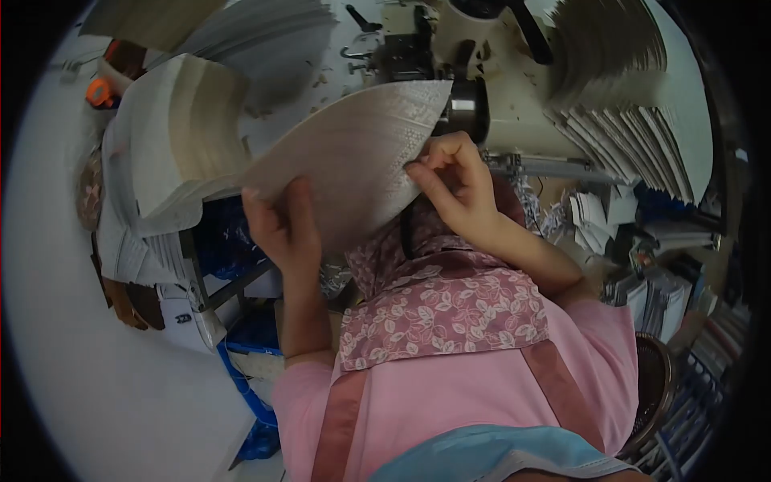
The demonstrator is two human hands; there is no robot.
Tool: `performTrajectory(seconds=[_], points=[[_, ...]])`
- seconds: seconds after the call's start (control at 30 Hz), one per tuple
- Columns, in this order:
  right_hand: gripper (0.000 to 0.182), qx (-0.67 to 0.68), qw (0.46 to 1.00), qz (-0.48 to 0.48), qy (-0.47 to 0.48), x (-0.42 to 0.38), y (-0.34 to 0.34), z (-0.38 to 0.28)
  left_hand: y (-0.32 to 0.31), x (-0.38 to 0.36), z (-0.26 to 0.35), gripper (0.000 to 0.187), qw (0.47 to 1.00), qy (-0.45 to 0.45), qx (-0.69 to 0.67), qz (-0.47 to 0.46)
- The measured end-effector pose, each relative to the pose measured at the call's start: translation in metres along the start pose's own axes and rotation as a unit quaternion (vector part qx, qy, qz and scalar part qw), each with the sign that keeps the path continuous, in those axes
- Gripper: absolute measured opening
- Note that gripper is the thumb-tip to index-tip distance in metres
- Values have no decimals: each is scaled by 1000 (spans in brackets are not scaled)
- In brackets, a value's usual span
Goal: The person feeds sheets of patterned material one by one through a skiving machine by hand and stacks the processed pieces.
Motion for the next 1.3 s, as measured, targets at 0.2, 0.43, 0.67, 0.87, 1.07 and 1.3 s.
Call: performTrajectory(seconds=[0.2, 0.43, 0.67, 0.87, 1.07, 1.3], points=[[22, -46, 982, 47, -177, -28, 24, 51, -69, -25, -39, 70, 979, 113, -168, -21], [19, -60, 978, 64, -188, -14, 27, 60, -70, -10, -53, 34, 981, 165, -79, -68], [15, -31, 983, 101, -153, -9, 34, 65, -73, 0, -51, 36, 978, 164, -112, -65], [15, -39, 982, 99, -154, -11, 35, 70, -70, 5, -56, 36, 980, 159, -97, -67], [14, -38, 981, 115, -150, -12, 35, 68, -69, 7, -55, 30, 981, 162, -92, -55], [14, -51, 975, 129, -172, -16, 41, 65, -74, 11, -52, 28, 982, 158, -77, -69]])
Point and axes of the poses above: each hand's wrist, its own x-axis towards the middle knuckle, its own y-axis out of the back of the hand, z = x × y, the point moved 8 cm from there along x, towards the middle knuckle, and after that the axes turned 13 degrees about -z, right-handed, at the moved point
